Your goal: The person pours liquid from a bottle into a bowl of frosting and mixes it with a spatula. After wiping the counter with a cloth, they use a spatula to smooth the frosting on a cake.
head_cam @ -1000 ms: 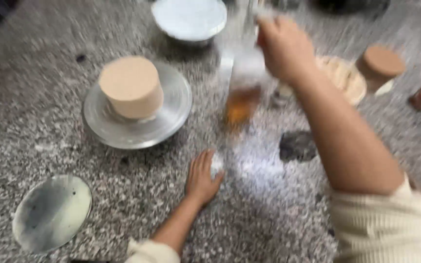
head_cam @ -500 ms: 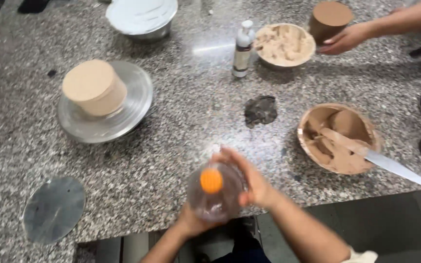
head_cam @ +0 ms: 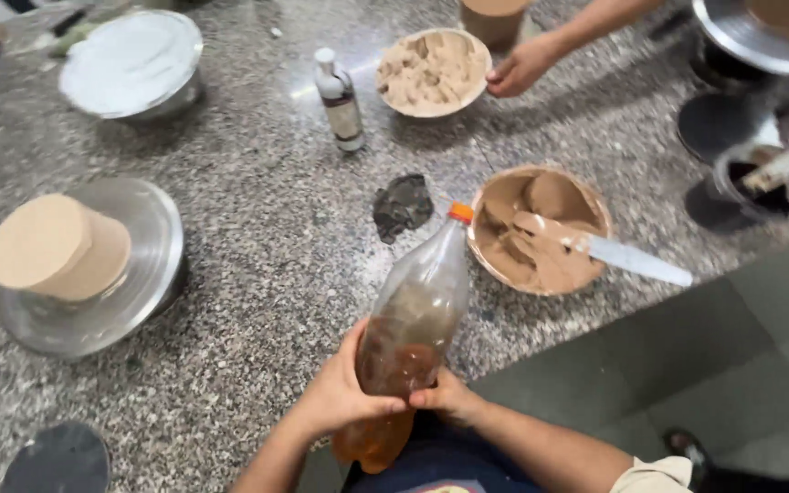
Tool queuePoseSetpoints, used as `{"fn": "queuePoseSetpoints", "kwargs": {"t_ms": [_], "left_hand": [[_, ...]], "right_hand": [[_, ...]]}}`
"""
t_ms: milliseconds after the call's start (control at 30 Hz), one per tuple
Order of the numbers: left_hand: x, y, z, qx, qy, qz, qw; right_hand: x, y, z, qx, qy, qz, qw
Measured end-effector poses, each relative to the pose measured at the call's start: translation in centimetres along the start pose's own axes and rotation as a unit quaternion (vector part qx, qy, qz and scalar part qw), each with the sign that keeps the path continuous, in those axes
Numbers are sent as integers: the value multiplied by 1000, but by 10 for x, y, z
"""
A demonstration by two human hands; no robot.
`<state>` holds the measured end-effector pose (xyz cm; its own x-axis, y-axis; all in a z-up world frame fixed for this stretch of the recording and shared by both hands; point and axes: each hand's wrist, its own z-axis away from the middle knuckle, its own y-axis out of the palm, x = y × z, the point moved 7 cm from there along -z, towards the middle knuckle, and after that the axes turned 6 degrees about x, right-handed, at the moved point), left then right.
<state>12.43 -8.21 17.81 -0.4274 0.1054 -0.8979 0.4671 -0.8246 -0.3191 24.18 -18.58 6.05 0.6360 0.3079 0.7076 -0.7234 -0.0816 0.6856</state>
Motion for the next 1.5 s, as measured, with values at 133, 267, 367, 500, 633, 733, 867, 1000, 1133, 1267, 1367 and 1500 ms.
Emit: {"fn": "queuePoseSetpoints", "kwargs": {"t_ms": [133, 267, 367, 500, 633, 733, 867, 1000, 1133, 1267, 1367, 1500], "left_hand": [[-24, -4, -10, 130, -74, -17, 989], [-54, -13, -18, 168, -112, -106, 974], [-60, -12, -21, 186, -144, -114, 965], [-66, -5, -26, 210, -105, -22, 972], [-62, -6, -30, 197, -110, -50, 973], [-65, -6, -30, 194, -91, -57, 975], [-66, -10, -32, 189, -111, -86, 972], [-69, -9, -32, 198, -109, -73, 971], [-72, -14, -31, 198, -136, -137, 961], [-75, -16, -30, 197, -130, -127, 963], [-75, -17, -30, 195, -123, -115, 966], [-69, -20, -32, 195, -139, -137, 961]], "right_hand": [[-11, 37, 21, -15, 11, -118, 993], [-2, 49, 17, -18, -55, -121, 991], [-9, 50, 18, -23, -86, -129, 988], [-18, 46, 20, -17, -82, -158, 984], [-19, 43, 19, -18, -92, -145, 985], [-19, 39, 17, -33, -79, -154, 984], [-13, 40, 14, -28, -91, -153, 984], [-9, 41, 9, -9, -98, -146, 984], [-11, 41, 6, -7, -102, -139, 985], [-13, 41, 4, -18, -83, -145, 986], [-12, 42, 1, -19, -80, -141, 987], [-17, 41, 1, -21, -72, -156, 985]]}}
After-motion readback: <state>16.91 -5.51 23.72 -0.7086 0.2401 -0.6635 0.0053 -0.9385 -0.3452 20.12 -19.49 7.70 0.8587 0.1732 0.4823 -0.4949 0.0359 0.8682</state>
